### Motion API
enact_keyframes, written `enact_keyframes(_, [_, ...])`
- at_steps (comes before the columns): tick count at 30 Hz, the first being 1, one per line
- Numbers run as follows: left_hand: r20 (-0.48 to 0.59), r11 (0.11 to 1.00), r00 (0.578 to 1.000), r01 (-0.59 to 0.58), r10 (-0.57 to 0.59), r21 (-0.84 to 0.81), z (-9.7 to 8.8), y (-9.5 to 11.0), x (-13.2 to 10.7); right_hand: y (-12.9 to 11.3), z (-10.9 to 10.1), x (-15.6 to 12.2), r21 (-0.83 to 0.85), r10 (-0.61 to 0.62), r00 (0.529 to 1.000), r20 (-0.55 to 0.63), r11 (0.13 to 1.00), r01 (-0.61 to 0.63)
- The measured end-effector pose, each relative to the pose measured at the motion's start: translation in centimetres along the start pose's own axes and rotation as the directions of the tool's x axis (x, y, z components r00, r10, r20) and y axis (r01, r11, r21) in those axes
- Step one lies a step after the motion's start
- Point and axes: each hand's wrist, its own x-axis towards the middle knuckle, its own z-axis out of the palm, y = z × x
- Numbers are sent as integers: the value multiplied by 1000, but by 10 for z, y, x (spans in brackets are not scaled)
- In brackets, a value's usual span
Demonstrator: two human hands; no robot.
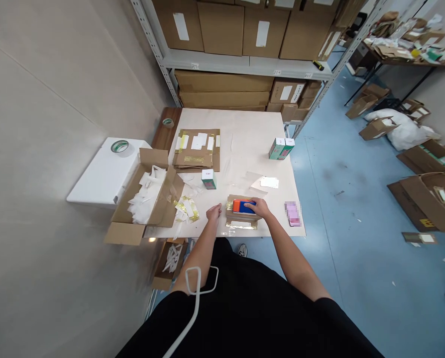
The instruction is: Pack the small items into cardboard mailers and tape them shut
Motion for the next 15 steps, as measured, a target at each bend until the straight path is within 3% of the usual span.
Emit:
enact_keyframes(4, [124, 991, 986, -123, 115, 58, 2, -3, -1, -4, -2, 5, -28, 12, 999, 31, 1000, -11])
enact_keyframes(10, [42, 996, 998, 40, -44, 82, 3, -1, -2, -10, -3, 13, -36, 25, 999, 47, 999, -24])
enact_keyframes(15, [1, 990, 995, 96, -97, 103, 6, -12, 6, -16, -2, 16, -53, 39, 998, 51, 998, -36])
